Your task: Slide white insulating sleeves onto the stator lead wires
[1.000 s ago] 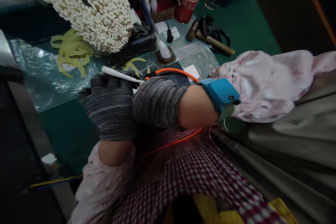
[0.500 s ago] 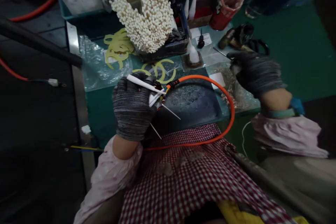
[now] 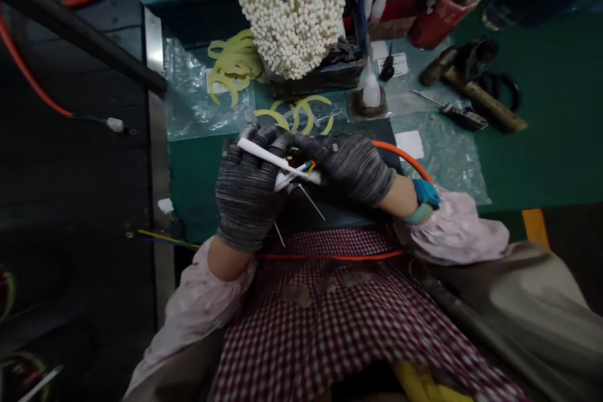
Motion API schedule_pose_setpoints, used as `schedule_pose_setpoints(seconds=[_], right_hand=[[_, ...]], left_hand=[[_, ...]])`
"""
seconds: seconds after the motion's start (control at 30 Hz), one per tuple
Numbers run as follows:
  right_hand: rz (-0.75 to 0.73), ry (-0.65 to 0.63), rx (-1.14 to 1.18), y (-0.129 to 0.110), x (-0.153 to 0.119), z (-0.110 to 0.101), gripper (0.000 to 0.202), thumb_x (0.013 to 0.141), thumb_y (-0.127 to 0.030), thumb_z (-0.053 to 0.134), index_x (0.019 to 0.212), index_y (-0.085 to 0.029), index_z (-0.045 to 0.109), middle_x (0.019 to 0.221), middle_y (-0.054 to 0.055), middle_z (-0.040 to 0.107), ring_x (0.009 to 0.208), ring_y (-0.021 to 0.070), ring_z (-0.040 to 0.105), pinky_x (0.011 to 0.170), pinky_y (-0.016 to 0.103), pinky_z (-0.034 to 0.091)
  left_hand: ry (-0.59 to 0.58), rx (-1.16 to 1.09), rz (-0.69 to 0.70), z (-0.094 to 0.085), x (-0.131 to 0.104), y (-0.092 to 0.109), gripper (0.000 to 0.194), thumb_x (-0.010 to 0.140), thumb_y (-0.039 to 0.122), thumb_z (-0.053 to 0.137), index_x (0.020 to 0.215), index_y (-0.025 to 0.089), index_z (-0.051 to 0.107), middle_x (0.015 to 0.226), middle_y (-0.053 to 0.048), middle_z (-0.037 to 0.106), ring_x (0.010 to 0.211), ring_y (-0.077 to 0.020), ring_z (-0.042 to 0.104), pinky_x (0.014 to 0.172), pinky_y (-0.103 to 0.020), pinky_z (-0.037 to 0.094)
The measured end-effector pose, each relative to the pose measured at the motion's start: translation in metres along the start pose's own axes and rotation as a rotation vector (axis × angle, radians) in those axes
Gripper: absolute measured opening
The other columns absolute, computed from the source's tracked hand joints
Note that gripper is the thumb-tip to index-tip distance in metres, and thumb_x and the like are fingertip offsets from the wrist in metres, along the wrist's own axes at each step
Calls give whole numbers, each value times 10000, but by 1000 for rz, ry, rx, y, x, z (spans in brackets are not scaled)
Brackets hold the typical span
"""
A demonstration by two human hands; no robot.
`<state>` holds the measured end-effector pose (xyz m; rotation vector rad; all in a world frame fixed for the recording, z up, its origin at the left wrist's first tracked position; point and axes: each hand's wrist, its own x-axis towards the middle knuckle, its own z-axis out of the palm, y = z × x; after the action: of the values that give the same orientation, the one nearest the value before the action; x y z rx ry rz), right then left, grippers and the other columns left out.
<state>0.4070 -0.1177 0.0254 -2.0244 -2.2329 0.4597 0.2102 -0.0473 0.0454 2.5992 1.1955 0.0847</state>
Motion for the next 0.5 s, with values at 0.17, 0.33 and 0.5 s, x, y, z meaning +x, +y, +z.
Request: schedule_pose_setpoints(seconds=[0.17,0.33,0.5], right_hand=[[72,-171,-118,-16,14,-11,656,1168,-266,352,1821,-232,410,1134,148,845,1063,321,794,907,424,629],[115,-248,-200,-27,7,-17,676,1203,-289,352,1871,-270,251,1382,182,814,1171,370,794,929,482,630],[160,-227,-124,-32,13,-18,691,1180,-365,412,1855,-255,312,1364,183,818,1190,391,782,967,505,616]], left_hand=[[27,-11,-117,3,-7,3,634,1036,504,577,1652,360,609,1804,-43,526,1801,-324,254,1441,-634,304],[50,-45,-182,4,-7,6,594,1093,532,485,1634,329,624,1825,-41,493,1785,-270,300,1424,-588,357],[81,-79,-146,4,-4,6,604,1132,552,390,1587,266,667,1779,-60,556,1720,-245,429,1447,-520,325]])
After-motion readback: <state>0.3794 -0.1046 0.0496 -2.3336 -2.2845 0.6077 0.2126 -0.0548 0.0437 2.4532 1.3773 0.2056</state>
